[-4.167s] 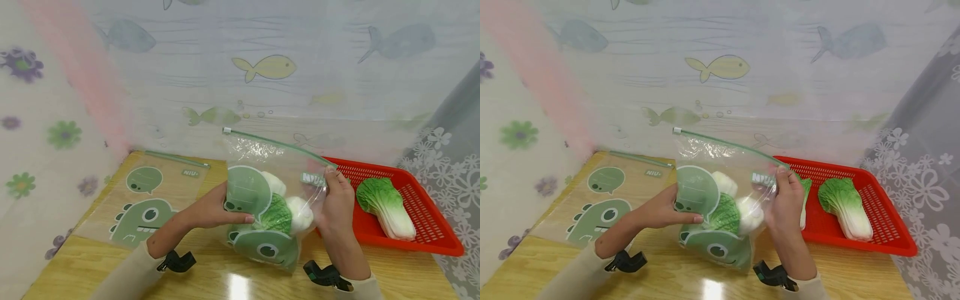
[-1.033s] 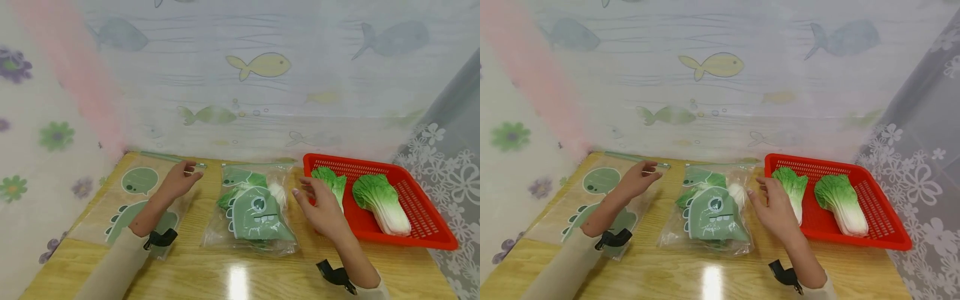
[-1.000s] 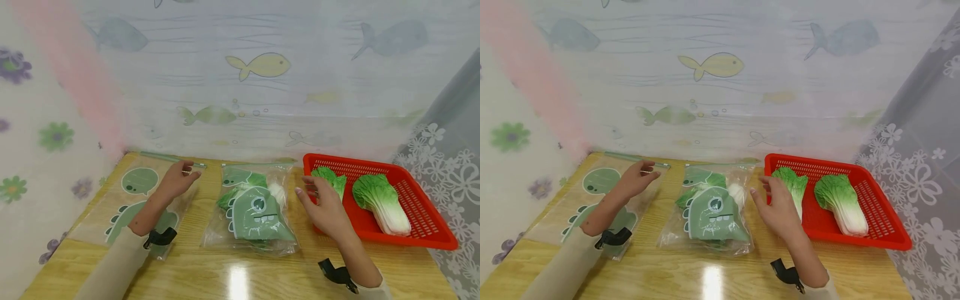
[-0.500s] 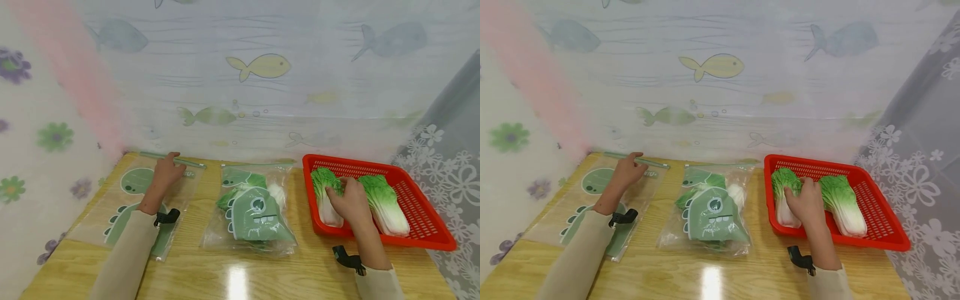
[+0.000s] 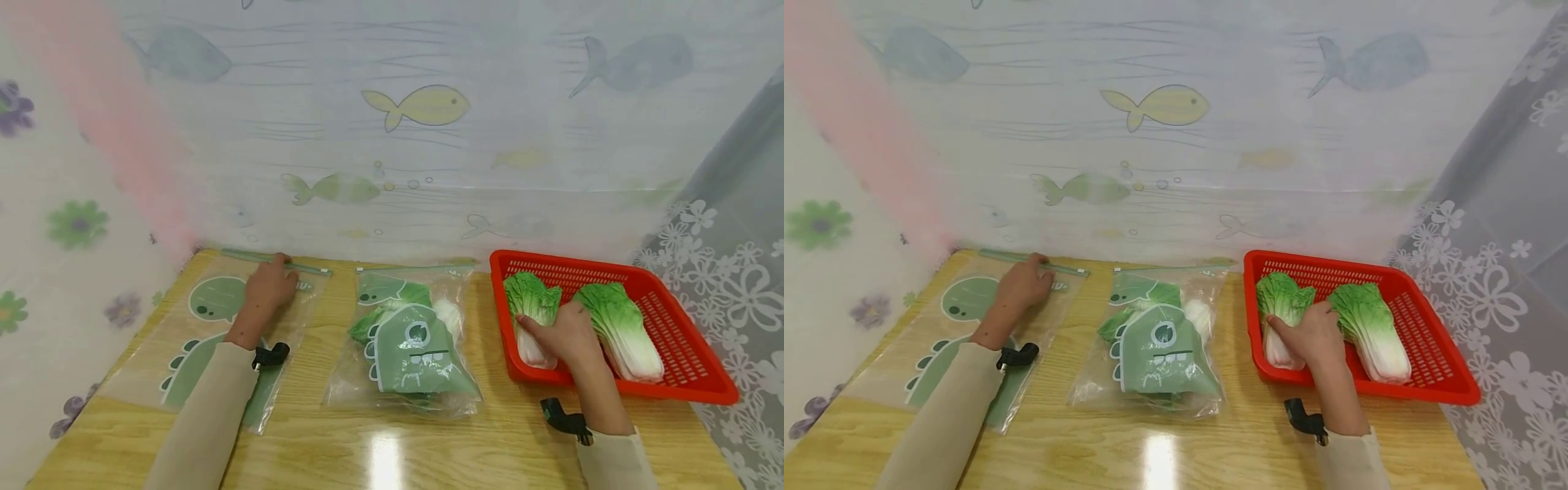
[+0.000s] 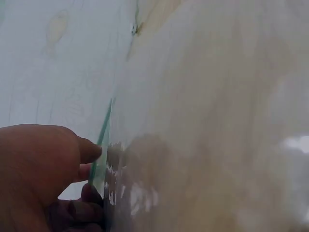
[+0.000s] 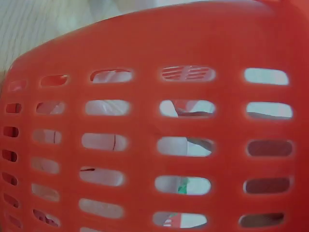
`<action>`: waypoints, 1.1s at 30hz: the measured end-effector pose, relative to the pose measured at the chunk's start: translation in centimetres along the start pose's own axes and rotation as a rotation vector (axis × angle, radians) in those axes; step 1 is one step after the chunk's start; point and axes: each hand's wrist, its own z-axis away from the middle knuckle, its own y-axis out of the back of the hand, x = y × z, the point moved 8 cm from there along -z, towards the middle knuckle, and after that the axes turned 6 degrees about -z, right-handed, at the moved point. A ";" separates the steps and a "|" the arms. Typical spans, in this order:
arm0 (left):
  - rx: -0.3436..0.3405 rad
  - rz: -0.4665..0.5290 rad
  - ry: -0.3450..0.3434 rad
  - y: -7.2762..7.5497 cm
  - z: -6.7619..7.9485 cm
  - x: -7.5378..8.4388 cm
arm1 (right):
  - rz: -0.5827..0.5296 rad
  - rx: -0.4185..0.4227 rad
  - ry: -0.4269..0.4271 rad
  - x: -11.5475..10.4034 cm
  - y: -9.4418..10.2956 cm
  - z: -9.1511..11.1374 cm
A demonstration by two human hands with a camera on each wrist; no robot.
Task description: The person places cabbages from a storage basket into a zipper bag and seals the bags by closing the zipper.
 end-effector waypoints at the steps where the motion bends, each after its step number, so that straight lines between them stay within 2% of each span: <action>1: 0.017 0.012 0.005 0.1 0.1 -0.1 | 0.015 -0.020 -0.003 0.1 -0.1 0.0; 7: 0.145 0.192 0.054 1.1 0.5 -1.2 | 0.009 -0.142 -0.008 0.6 -1.0 0.0; 9: 0.194 0.238 0.060 1.5 0.8 -1.4 | 0.001 -0.157 -0.002 0.8 -1.1 0.1; 12: 0.227 0.293 0.058 2.1 1.1 -1.5 | -0.015 -0.167 -0.001 1.0 -0.9 0.2; 16: 0.167 0.408 0.080 2.4 1.3 -1.5 | -0.030 -0.168 0.006 1.1 -0.1 0.3; 20: 0.020 0.559 0.118 2.9 2.3 -0.7 | -0.038 -0.133 0.031 0.8 1.3 0.5; 24: -0.108 0.606 0.094 4.3 4.5 1.0 | -0.080 -0.064 0.032 0.5 2.8 0.9; 27: -0.131 0.572 0.044 5.7 6.1 2.1 | -0.136 -0.008 0.033 0.1 3.7 1.5; 33: -0.105 0.510 -0.060 8.4 9.2 5.0 | -0.316 0.063 0.048 -1.3 4.7 2.9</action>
